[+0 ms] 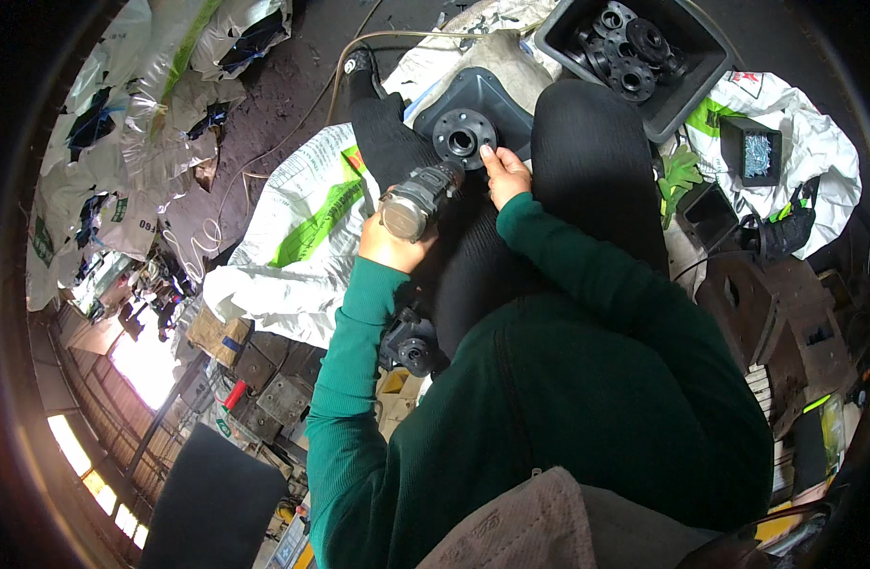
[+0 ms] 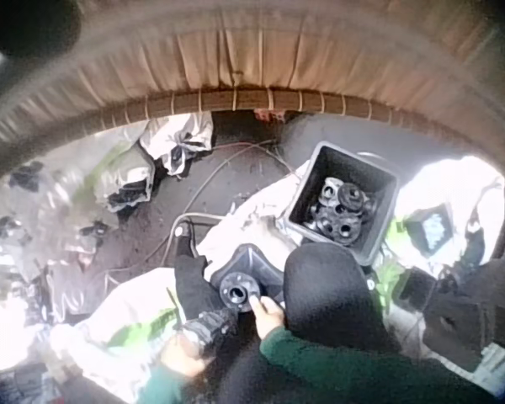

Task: The person sits on the floor and uses a cordless drill to fasten screws into a metal mechanical part. They repeatedly pick up screws from a nearby container, align them, and drive them into the part resting on their lap.

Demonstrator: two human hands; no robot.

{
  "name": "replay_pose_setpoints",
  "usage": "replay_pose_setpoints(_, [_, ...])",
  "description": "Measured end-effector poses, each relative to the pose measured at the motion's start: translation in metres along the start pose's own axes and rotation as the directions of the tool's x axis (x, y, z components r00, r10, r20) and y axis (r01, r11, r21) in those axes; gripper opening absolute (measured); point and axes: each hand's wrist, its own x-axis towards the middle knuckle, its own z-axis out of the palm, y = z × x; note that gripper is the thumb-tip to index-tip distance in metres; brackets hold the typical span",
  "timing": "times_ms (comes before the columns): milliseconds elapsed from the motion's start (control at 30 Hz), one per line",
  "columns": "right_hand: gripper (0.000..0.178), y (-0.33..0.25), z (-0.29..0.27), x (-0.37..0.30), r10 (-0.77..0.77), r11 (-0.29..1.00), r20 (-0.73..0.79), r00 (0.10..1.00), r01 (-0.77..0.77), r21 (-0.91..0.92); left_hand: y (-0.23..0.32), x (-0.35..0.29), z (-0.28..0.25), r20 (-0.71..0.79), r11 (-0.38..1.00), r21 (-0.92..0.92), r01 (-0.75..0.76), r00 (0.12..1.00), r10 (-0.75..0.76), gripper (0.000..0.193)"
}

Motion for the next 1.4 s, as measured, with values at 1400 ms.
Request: replay_pose_setpoints(1400, [0.051,-0.08,-0.033,-0.105,0.085,0.773,0.389,0.917,-0.307,0.556,0.054,-0.146,0.025,-0.386,0.935,-0.017,-0.354,0.865,0.32,0.061])
